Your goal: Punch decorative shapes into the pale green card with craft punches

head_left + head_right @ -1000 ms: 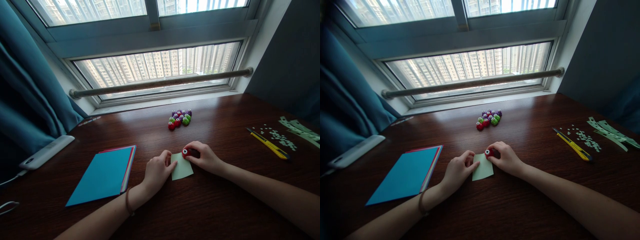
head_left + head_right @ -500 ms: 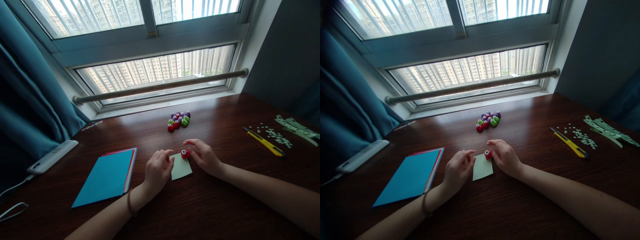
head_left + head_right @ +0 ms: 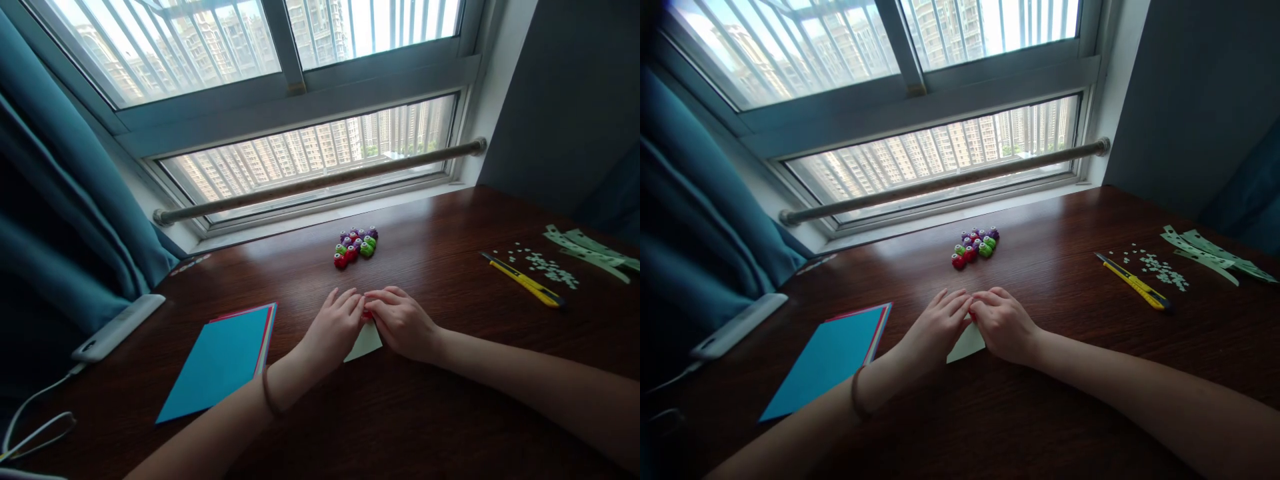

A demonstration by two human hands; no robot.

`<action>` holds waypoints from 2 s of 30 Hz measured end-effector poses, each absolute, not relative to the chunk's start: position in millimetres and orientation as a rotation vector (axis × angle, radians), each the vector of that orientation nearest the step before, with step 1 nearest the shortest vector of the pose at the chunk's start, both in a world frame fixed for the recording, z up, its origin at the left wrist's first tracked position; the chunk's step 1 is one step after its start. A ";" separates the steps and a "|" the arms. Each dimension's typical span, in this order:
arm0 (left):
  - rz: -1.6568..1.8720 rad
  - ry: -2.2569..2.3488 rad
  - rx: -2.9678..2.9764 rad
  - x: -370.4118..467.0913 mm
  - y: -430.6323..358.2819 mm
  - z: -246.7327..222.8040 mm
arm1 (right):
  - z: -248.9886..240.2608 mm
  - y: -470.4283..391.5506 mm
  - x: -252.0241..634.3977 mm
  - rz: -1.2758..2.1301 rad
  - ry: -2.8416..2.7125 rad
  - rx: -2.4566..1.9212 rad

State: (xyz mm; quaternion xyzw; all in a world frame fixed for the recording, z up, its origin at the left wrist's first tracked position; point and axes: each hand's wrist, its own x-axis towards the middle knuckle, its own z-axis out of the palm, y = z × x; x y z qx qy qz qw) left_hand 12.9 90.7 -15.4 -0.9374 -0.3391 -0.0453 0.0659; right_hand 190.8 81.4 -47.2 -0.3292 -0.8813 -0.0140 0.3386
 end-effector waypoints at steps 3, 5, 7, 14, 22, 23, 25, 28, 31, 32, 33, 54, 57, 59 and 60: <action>0.029 -0.872 -2.833 21.5 101.1 -3.5 | -43.9 82.8 190.7 -0.012 -2.331 -0.898; 0.086 -0.838 -2.805 26.0 105.9 -1.4 | -41.0 83.3 190.7 -0.006 -2.355 -0.940; 0.103 -0.841 -2.761 29.1 106.3 -4.5 | -38.0 83.0 190.3 -0.004 -2.387 -0.949; 0.043 -0.995 -2.555 33.6 90.5 -26.4 | -30.9 78.5 187.8 -0.067 -2.542 -0.907; 0.015 -0.963 -2.556 31.5 94.5 -32.2 | -23.3 82.6 189.5 0.006 -2.656 -0.971; 0.010 -0.955 -2.569 31.1 95.1 -32.7 | -22.2 82.9 189.5 0.014 -2.661 -0.975; -0.003 -0.944 -2.590 30.6 95.9 -33.6 | -20.1 82.9 189.3 0.029 -2.666 -0.980; -0.012 -0.941 -2.587 30.5 96.0 -34.1 | -17.5 82.4 188.2 0.025 -2.689 -0.974; -0.012 -0.949 -2.576 30.9 95.0 -34.1 | -16.0 82.3 187.0 -0.013 -2.721 -0.972; -0.010 -0.955 -2.570 31.2 94.5 -34.2 | -15.9 82.4 186.6 -0.025 -2.728 -0.970; -0.008 -0.961 -2.561 31.4 94.0 -34.4 | -15.9 82.6 186.3 -0.033 -2.734 -0.969; -0.185 -1.040 -2.680 26.8 96.7 -41.6 | -20.8 81.6 184.0 -0.062 -2.714 -0.969; -0.248 -1.045 -2.735 21.0 102.9 -43.9 | -21.8 82.9 187.0 -0.009 -2.673 -0.996; -0.308 -1.090 -2.761 17.7 106.1 -43.9 | -23.0 85.0 189.1 0.048 -2.613 -1.027; -0.347 -1.125 -2.780 16.5 107.1 -43.3 | -23.9 86.0 189.9 0.080 -2.574 -1.044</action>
